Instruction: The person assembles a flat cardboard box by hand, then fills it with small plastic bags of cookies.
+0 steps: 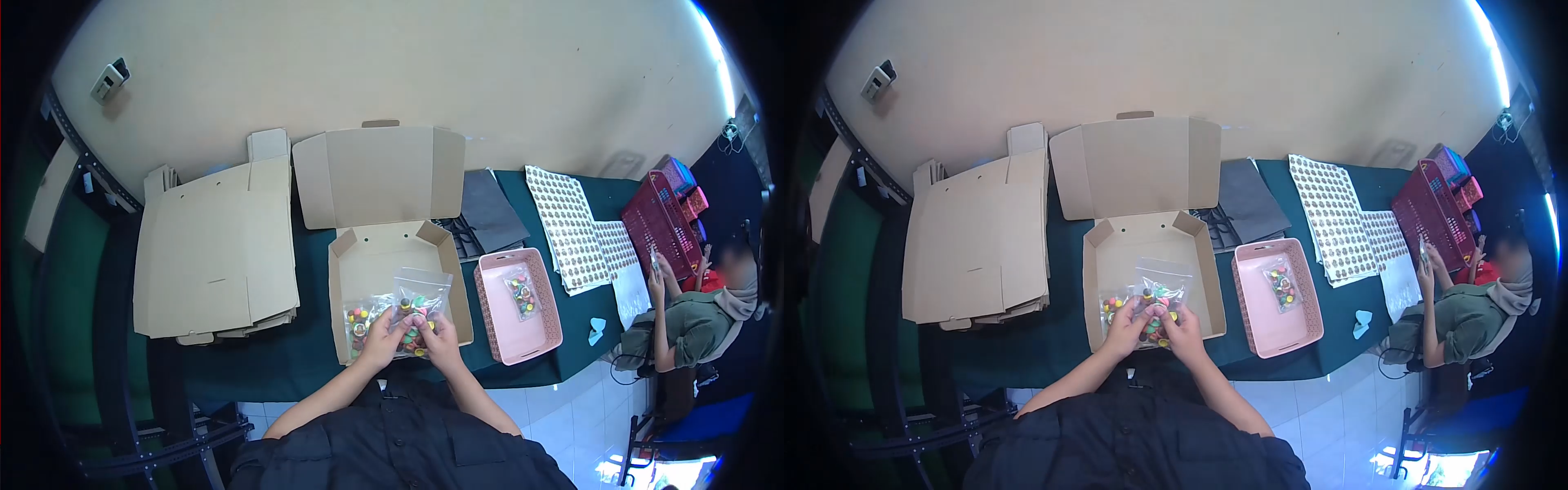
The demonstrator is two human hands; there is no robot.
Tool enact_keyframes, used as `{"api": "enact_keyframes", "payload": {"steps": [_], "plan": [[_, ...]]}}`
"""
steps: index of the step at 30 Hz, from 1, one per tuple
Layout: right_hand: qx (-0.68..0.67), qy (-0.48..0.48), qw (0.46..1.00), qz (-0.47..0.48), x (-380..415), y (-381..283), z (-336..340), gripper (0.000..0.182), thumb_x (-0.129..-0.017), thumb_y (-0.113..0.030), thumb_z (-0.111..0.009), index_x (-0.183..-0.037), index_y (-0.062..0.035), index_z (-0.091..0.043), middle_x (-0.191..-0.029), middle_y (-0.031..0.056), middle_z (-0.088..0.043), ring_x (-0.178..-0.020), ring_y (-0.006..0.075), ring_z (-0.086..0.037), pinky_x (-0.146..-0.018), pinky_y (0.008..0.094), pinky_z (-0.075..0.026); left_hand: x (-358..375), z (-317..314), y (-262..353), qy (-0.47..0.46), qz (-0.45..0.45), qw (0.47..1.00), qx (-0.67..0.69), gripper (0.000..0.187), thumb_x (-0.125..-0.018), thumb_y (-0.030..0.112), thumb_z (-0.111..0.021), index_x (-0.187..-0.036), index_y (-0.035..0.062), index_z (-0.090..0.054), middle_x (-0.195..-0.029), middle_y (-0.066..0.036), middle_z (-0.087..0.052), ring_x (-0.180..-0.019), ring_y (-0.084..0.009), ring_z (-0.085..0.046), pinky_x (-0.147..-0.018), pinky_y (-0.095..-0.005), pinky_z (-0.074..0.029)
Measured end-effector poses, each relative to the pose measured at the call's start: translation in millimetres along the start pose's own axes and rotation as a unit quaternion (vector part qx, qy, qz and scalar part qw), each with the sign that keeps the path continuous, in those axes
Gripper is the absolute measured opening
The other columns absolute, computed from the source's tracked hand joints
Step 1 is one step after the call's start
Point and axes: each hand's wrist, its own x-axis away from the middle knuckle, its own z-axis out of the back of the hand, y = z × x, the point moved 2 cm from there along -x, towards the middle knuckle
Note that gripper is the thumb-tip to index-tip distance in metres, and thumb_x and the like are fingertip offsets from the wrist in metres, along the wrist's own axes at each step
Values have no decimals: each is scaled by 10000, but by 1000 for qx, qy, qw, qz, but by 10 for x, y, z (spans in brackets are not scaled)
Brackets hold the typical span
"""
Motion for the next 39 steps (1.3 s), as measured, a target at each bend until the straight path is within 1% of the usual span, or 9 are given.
{"api": "enact_keyframes", "payload": {"steps": [10, 13, 15, 17, 22, 24, 29, 34, 39], "plan": [[26, -48, 997, 57, -40, 30, 51, 331, -950, -235, -452, -1154, 19, -512, -967, 45, -591, -819, 69, -557, -689, 219, -470, 61, 66, 3, 2, -41, 999, -27, 265, -920, 229, -514, -1062, 5, -509, -952, -34, -588, -753, -49, -516, -667, -186, -430], [18, -42, 998, 43, 35, -44, -41, 334, -948, -243, -457, -1144, 19, -523, -972, 51, -590, -831, 72, -556, -700, 222, -471, 71, 66, -19, 31, 23, 998, -40, 276, -918, 237, -518, -1057, -2, -506, -957, -41, -593, -770, -53, -528, -665, -186, -426], [16, -43, 998, 36, 61, -54, -100, 334, -947, -249, -459, -1137, 17, -530, -972, 52, -589, -825, 70, -555, -697, 219, -470, 75, -26, 49, 56, -90, 994, -7, 283, -919, 251, -516, -1042, -4, -518, -910, -37, -596, -747, -48, -525, -636, -188, -420], [-14, -44, 999, -14, 81, -9, -128, 354, -955, -286, -434, -1073, 21, -563, -925, 38, -600, -851, 77, -541, -766, 231, -433, 112, -4, 45, 70, -75, 994, -30, 284, -921, 259, -513, -1032, -1, -526, -884, -33, -592, -727, -46, -518, -625, -189, -419], [8, -53, 999, -7, 81, -71, -111, 342, -951, -273, -448, -1060, 28, -567, -880, 24, -600, -772, 55, -543, -675, 204, -449, 167, 65, 40, 96, -51, 993, -41, 293, -922, 285, -507, -999, 5, -547, -838, -23, -578, -684, -40, -499, -601, -191, -413], [-8, -50, 999, 21, 45, -55, -97, 336, -949, -261, -455, -1065, 35, -565, -871, 17, -597, -738, 42, -543, -628, 188, -456, 134, 157, -69, 63, 47, 997, -2, 321, -926, 295, -499, -1035, -5, -523, -836, -26, -579, -683, -39, -497, -598, -187, -405], [2, 28, 999, -46, 16, -56, -112, 294, -918, -253, -521, -1025, 13, -586, -798, 19, -593, -579, 30, -504, -517, 188, -430, 88, 84, -152, 28, 15, 999, -21, 369, -913, 291, -520, -1116, -9, -447, -895, -48, -571, -772, -61, -532, -661, -215, -440], [11, 29, 999, -29, 16, -84, -11, 260, -903, -248, -547, -898, -1, -627, -788, 27, -620, -683, 55, -547, -605, 206, -434, 167, -2, -31, -59, -3, 998, -20, 398, -876, 70, -554, -1216, 3, -357, -1085, -73, -531, -925, -102, -554, -759, -247, -475], [-61, 57, 996, -28, -13, -4, 29, 215, -893, -201, -558, -968, -3, -600, -802, 27, -610, -703, 73, -560, -643, 217, -449, 199, 25, -22, -68, -4, 990, -127, 526, -838, 117, -609, -1261, -14, -324, -1095, -108, -528, -937, -125, -553, -779, -267, -471]]}}
